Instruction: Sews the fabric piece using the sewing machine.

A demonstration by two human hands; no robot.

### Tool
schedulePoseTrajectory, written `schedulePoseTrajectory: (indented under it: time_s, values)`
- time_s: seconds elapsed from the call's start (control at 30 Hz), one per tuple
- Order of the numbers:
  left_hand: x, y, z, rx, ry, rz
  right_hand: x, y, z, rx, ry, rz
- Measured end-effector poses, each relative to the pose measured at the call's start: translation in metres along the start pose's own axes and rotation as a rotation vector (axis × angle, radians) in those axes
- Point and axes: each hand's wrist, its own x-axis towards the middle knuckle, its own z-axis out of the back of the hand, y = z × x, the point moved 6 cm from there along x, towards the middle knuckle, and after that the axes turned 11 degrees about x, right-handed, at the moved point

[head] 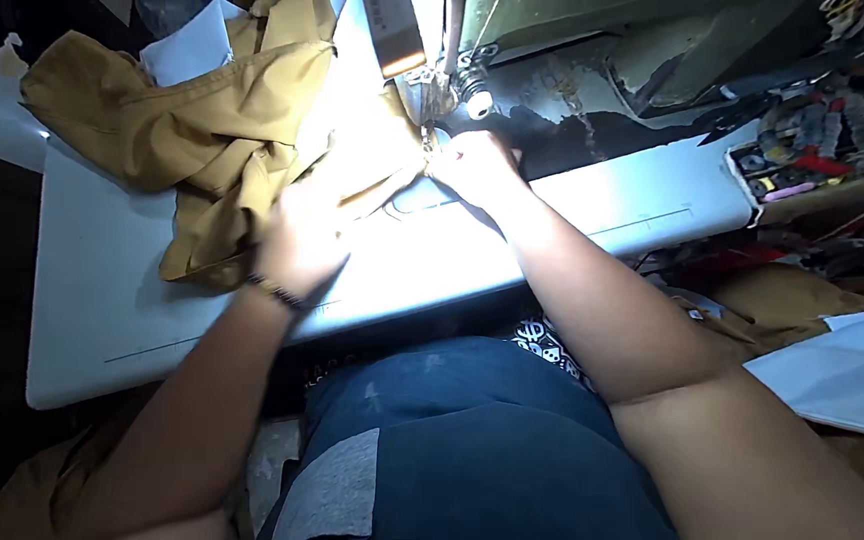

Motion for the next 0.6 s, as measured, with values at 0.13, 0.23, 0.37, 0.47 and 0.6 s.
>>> schedulePoseTrajectory:
  time_s: [0.13,0.23,0.37,0.47,0.6]
  values:
    - [-0.087,0.145,-0.014,0.019,0.043,0.333,-0.021,0.002,0.006,-0.052,0.17,0.04]
    - [-0.12,0.181,-0.015,-0.124,-0.123,0.292,-0.012,0.002,0.013,0.271,0.098,0.079]
    - [-0.124,0.163,0.019,-0.472,-0.378,0.12,-0.009,0.0,0.008,0.849,0.024,-0.067]
    - [-0.121,0.151,0.05,-0.532,-0.504,0.014,-0.012,-0.001,0.002,1.127,-0.024,-0.164]
    - [-0.119,0.155,0.067,-0.506,-0.478,0.033,-0.022,-0.003,-0.004,1.223,0.008,-0.203]
